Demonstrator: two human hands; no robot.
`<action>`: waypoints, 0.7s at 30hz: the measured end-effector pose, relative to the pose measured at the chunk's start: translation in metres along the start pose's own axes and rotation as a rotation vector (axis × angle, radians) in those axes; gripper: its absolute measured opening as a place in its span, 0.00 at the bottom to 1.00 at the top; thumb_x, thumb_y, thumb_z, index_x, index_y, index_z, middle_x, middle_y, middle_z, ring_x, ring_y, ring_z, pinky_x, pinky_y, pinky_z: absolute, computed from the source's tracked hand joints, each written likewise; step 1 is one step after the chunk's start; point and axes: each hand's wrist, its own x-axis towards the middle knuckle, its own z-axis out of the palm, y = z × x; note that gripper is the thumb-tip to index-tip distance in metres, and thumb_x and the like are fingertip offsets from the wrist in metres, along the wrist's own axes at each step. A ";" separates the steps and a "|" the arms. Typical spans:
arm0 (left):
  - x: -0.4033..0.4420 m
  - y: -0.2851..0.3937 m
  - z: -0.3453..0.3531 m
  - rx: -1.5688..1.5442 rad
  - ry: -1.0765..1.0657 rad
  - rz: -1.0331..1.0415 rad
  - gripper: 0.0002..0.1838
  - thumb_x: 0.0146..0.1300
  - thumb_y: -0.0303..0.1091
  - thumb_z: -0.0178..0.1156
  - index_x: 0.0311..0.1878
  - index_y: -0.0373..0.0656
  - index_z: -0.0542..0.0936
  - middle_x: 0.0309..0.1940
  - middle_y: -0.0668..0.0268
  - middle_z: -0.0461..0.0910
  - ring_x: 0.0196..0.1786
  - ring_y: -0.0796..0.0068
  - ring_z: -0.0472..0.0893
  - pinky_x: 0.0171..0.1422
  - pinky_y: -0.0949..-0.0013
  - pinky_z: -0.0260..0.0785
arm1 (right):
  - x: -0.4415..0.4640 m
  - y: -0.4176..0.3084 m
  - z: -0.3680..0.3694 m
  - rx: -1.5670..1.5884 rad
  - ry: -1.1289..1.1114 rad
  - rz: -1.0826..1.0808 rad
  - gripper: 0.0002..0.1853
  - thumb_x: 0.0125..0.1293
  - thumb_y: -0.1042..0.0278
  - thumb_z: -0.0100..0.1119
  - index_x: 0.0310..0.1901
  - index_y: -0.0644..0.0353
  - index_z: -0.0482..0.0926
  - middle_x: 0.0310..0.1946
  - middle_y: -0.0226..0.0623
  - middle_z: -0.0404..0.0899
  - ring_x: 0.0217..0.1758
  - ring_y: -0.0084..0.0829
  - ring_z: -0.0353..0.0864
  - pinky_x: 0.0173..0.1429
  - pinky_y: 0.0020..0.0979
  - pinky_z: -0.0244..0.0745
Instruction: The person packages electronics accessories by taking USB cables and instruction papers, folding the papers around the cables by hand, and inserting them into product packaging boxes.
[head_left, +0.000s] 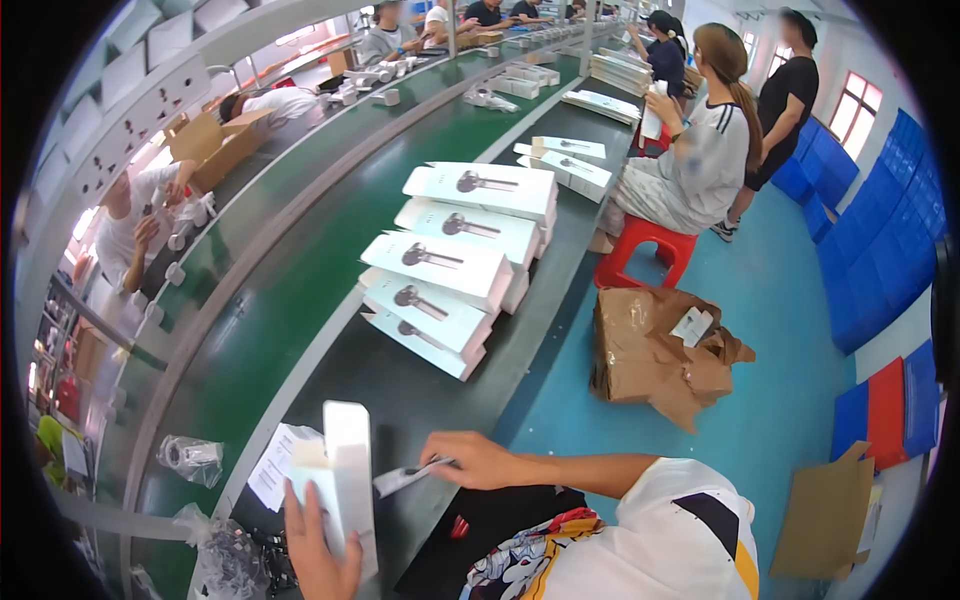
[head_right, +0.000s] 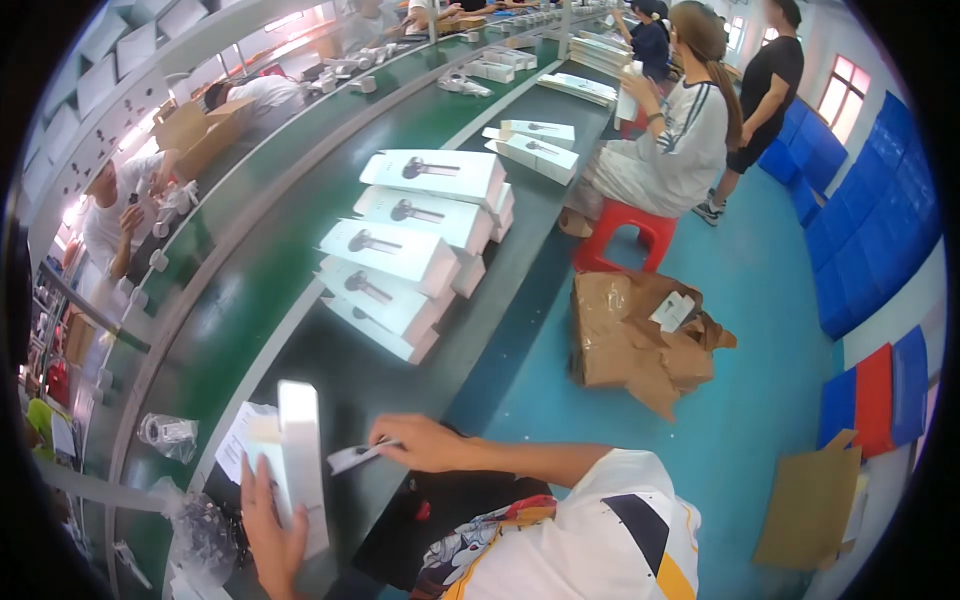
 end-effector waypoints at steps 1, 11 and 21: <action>-0.012 -0.009 -0.002 0.013 -0.051 -0.007 0.43 0.57 0.25 0.63 0.79 0.35 0.63 0.79 0.43 0.58 0.75 0.45 0.67 0.76 0.56 0.64 | 0.004 -0.003 -0.006 0.005 0.071 0.025 0.08 0.70 0.70 0.61 0.48 0.60 0.79 0.43 0.40 0.80 0.47 0.43 0.82 0.51 0.40 0.76; -0.059 -0.035 0.012 0.178 -0.143 0.002 0.45 0.61 0.29 0.64 0.81 0.40 0.58 0.73 0.41 0.63 0.71 0.39 0.67 0.77 0.48 0.58 | 0.044 -0.020 -0.015 0.031 -0.003 -0.161 0.05 0.70 0.73 0.64 0.44 0.63 0.82 0.43 0.39 0.81 0.47 0.38 0.82 0.52 0.37 0.77; -0.053 -0.031 0.022 0.172 -0.196 0.067 0.44 0.58 0.26 0.64 0.80 0.36 0.59 0.72 0.38 0.64 0.70 0.36 0.67 0.77 0.48 0.58 | 0.062 -0.004 0.011 -0.052 -0.140 -0.237 0.06 0.70 0.72 0.61 0.42 0.64 0.84 0.42 0.42 0.85 0.49 0.44 0.84 0.56 0.41 0.78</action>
